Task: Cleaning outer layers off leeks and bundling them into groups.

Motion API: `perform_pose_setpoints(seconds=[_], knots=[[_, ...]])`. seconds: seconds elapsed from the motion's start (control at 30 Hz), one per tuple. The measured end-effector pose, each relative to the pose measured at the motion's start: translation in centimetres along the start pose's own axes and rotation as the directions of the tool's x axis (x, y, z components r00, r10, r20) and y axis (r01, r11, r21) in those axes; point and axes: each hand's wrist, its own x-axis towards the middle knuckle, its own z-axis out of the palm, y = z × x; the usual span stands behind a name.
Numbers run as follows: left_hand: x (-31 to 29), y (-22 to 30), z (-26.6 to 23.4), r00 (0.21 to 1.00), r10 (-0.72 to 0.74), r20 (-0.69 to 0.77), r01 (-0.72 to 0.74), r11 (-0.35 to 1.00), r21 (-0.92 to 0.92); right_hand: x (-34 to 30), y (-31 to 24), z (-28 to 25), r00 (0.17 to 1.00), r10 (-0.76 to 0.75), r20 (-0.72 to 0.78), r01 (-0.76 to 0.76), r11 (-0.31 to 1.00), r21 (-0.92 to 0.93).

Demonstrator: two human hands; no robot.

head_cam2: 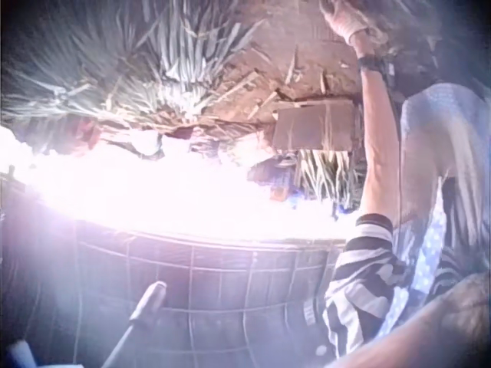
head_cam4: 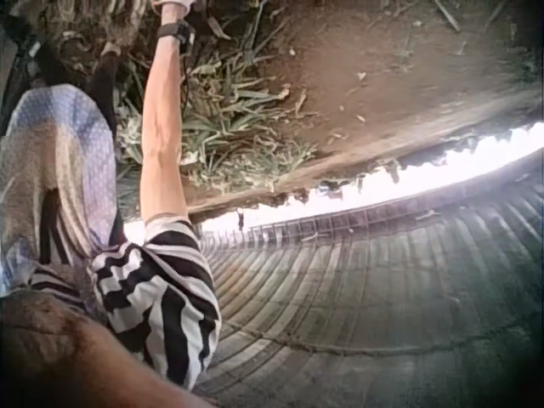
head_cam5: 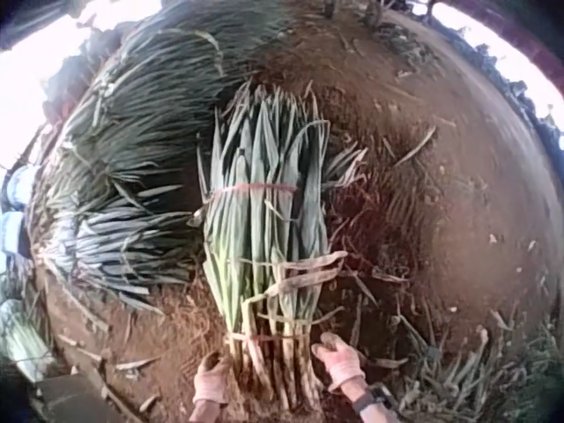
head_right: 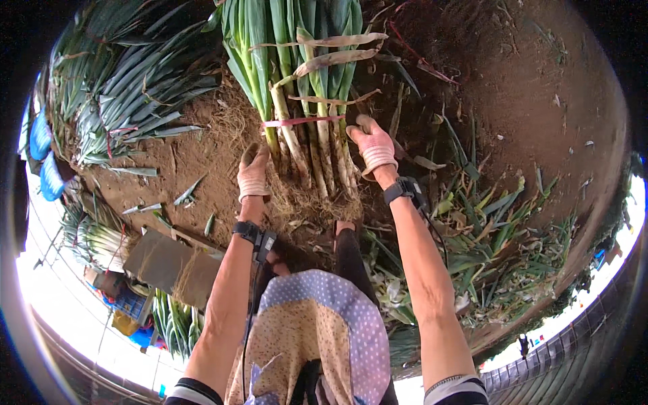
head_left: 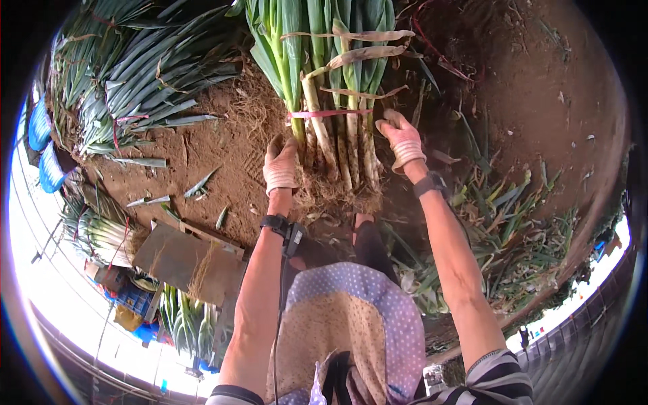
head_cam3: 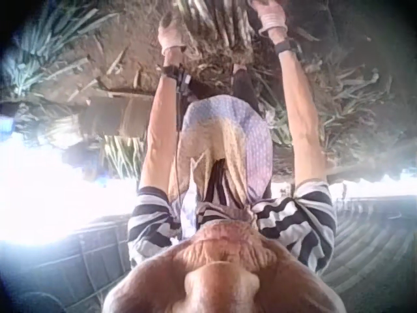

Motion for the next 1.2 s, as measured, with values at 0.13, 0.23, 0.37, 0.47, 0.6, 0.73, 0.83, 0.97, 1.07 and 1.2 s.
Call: perform_pose_setpoints(seconds=[0.13,0.23,0.37,0.47,0.6,0.73,0.83,0.97,1.07,1.2], knots=[[3.7,-2.0,-0.8,0.986,0.037,0.162,0.016,0.95,-0.31,1.3,-0.7,3.4,0.993,-0.081,0.085,0.051,0.951,0.304],[2.9,-1.9,2.8,0.972,0.047,0.228,0.076,0.862,-0.501,3.0,3.7,0.8,0.898,-0.43,0.089,0.427,0.903,0.054],[4.1,-1.3,1.1,0.967,0.134,0.218,-0.012,0.874,-0.486,1.7,2.4,3.1,0.982,-0.181,0.044,0.147,0.899,0.412],[5.6,-2.2,1.0,0.923,0.226,0.31,-0.045,0.866,-0.498,1.6,2.2,3.9,0.984,-0.165,0.06,0.113,0.855,0.506],[6.6,-3.5,0.9,0.874,0.328,0.358,-0.088,0.832,-0.547,-0.3,0.8,5.7,0.991,-0.126,-0.054,0.133,0.789,0.599],[6.6,-2.6,1.2,0.888,0.203,0.413,-0.058,0.94,-0.336,-1.5,-1.3,5.3,0.982,-0.167,-0.084,0.183,0.782,0.596],[7.3,-3.1,0.5,0.87,0.195,0.454,0.043,0.885,-0.463,-4.7,-3.7,6.7,0.921,-0.38,-0.087,0.375,0.801,0.466],[10.4,-5.4,-2.1,0.851,0.246,0.463,0.052,0.839,-0.541,-6.1,-5.5,10.0,0.944,-0.329,0.023,0.286,0.851,0.442],[10.1,-4.5,-1.2,0.84,0.303,0.45,0.045,0.788,-0.614,-5.7,-3.3,9.2,0.972,-0.221,0.081,0.107,0.719,0.686],[10.8,-4.9,-1.9,0.835,0.278,0.476,0.071,0.802,-0.593,-4.5,-0.5,7.1,0.954,-0.285,0.096,0.216,0.871,0.442]])
